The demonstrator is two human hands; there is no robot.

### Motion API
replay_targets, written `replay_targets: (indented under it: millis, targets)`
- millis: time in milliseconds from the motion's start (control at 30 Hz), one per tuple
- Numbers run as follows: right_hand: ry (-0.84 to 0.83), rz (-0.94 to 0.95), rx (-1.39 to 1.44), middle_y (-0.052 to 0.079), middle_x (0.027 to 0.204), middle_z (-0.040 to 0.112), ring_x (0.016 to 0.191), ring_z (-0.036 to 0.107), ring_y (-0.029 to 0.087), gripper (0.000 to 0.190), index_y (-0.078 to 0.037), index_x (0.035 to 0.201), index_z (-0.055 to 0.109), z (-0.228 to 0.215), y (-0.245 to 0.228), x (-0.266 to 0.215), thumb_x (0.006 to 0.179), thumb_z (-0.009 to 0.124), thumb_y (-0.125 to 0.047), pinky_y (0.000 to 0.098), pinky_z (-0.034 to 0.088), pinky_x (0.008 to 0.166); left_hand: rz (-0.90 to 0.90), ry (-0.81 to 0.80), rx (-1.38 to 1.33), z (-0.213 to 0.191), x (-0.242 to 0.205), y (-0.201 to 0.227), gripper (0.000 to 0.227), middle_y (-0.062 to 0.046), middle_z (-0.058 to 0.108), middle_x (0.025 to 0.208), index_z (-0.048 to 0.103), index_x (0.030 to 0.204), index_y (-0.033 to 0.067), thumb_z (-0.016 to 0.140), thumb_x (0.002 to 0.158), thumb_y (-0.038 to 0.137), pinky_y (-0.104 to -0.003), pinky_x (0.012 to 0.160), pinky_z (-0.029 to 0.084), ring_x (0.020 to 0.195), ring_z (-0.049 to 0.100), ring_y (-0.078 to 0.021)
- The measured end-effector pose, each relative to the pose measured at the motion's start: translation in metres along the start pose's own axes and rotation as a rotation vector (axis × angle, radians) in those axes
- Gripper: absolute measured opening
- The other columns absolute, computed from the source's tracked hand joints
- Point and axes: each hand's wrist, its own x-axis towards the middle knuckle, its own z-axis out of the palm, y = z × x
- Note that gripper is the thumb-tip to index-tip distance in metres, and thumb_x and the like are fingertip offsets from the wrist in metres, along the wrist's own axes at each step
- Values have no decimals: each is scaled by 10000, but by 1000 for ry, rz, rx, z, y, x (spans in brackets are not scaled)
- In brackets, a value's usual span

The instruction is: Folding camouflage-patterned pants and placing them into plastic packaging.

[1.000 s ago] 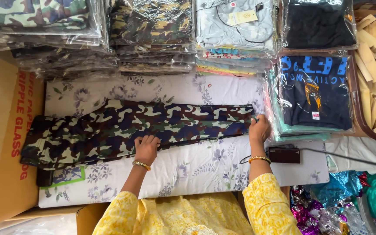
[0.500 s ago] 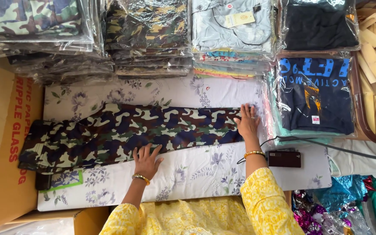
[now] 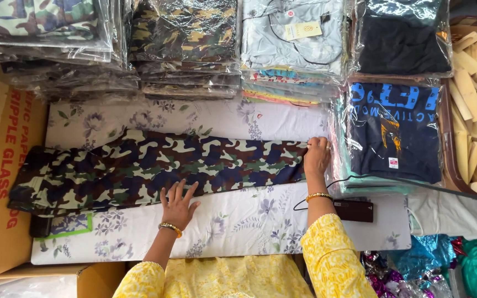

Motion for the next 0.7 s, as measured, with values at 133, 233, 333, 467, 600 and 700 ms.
replay_targets:
  millis: [133, 233, 333, 467, 600, 700]
  targets:
    - [44, -37, 137, 179, 1452, 499, 1288, 511, 363, 431, -80, 1334, 567, 4, -5, -2, 935, 712, -151, 460, 450, 1072, 47, -25, 42, -1, -4, 9, 694, -38, 266, 1630, 280, 1546, 410, 519, 923, 598, -665, 1174, 107, 1505, 212, -277]
    - [29, 7, 72, 249, 1463, 434, 1328, 457, 392, 668, -93, 1418, 463, -2, -13, -22, 834, 777, -174, 501, 410, 1019, 56, -71, 31, 8, -2, 7, 704, -36, 213, 1654, 264, 1549, 410, 512, 922, 616, -669, 1171, 83, 1515, 165, -293]
    - [-43, 297, 152, 223, 1433, 484, 1306, 493, 422, 803, -108, 1525, 405, -2, -6, -52, 845, 808, -248, 533, 428, 1013, 33, -51, -38, 10, -1, 7, 659, -41, 229, 1647, 337, 1528, 392, 522, 932, 602, -680, 1160, 87, 1504, 178, -296]
    - [-27, 409, 315, 216, 1273, 624, 1162, 609, 418, 718, -103, 1429, 531, 17, 5, -46, 803, 843, -267, 495, 485, 985, -29, 69, -174, 14, 7, 10, 539, -9, 406, 1553, 499, 1444, 346, 546, 948, 550, -645, 1184, 191, 1466, 328, -270]
    - [62, 303, 553, 130, 1024, 714, 920, 688, 333, 402, -91, 1151, 678, 22, -40, -47, 789, 832, -174, 449, 538, 826, -136, 172, -859, 47, 40, 1, 434, -41, 681, 1332, 669, 1337, 222, 502, 1047, 497, -504, 1096, 485, 1249, 622, -263]
    - [-12, -17, 931, 96, 977, 722, 875, 692, 227, 296, -57, 1118, 669, 0, -130, -84, 841, 763, -100, 376, 557, 812, -275, 115, -1423, 42, 64, -9, 509, -107, 734, 1259, 665, 1349, 151, 444, 1067, 512, -455, 1025, 538, 1144, 692, -281]
